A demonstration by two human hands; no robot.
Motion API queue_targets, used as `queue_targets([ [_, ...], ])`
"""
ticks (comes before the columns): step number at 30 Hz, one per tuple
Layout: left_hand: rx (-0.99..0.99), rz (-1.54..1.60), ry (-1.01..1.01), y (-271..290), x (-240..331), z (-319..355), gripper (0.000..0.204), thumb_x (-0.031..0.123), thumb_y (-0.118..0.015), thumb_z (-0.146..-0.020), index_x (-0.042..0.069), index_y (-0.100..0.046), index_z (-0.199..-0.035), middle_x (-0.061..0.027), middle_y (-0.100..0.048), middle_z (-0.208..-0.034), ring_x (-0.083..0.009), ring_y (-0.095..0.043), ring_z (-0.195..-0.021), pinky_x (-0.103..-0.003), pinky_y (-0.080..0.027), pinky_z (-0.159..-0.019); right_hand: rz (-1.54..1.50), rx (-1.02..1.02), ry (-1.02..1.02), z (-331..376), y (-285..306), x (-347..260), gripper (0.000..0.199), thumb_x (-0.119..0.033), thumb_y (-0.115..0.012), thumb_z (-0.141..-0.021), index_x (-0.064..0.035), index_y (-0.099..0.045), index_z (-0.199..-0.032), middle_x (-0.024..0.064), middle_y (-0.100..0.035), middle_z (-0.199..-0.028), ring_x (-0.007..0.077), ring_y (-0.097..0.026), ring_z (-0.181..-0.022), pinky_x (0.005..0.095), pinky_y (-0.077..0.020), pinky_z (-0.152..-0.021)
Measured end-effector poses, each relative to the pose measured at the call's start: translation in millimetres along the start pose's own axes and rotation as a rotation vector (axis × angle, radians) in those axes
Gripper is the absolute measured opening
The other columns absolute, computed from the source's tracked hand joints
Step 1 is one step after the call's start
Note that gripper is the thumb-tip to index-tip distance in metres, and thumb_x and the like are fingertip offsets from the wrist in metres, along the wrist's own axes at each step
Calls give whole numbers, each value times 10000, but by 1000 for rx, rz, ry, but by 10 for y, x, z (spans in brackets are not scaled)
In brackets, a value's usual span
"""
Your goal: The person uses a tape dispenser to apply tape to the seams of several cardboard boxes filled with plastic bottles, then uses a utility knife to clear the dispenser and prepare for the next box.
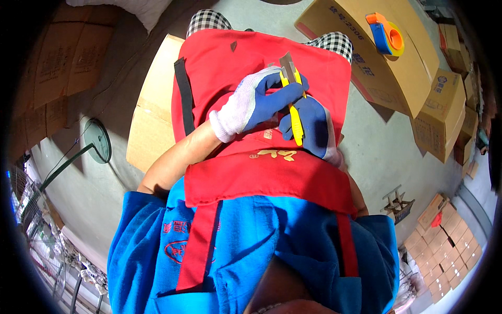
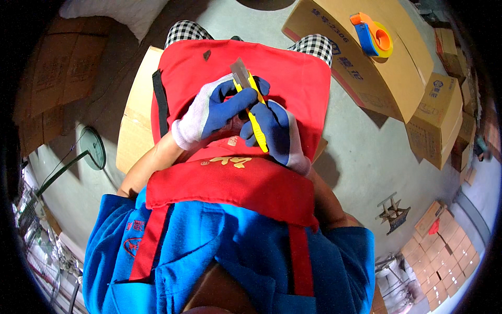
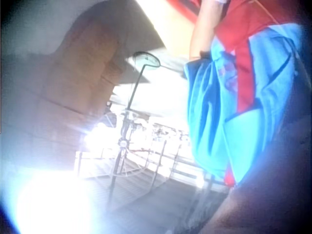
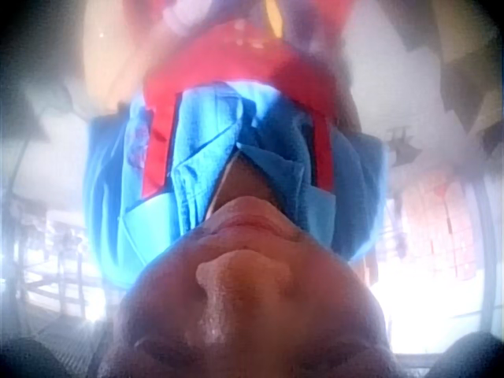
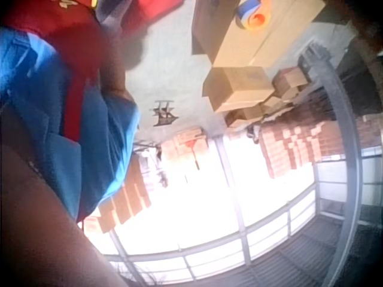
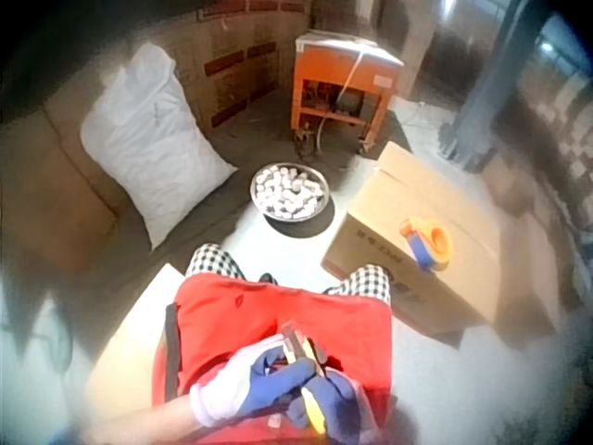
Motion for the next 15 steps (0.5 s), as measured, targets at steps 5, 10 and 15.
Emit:
queue_targets([
  [5,-24,209,84,-52,-133,-12,281,230,-592,-941,33,-649,-1133,-63,-631,-949,-119,-594,-817,-262,-492,-702,-62,88,-2,-9,40,5,221,-217,-521,-979,0,-564,-984,129,-659,-780,170,-645,-615,258,-523,-557],
  [10,-47,444,169,-117,-183,12,297,226,-566,-955,8,-633,-1145,-22,-606,-860,-70,-497,-664,-214,-408,-593,163,250,188,84,-87,-338,213,-195,-562,-965,8,-578,-1026,115,-656,-783,164,-647,-623,250,-523,-552],
  [15,-65,383,135,-104,-248,-34,346,274,-482,-1004,-16,-616,-1136,-30,-597,-831,-81,-466,-621,-212,-387,-569,-17,225,267,103,-132,-374,246,-200,-544,-975,18,-567,-1086,108,-653,-826,170,-653,-676,257,-529,-587],
])
Point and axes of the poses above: each hand's wrist, its own z-axis away from the middle knuckle, its own y-axis out of the back of the hand, x = y × z, the point moved 9 cm from there along -z, towards the middle knuckle
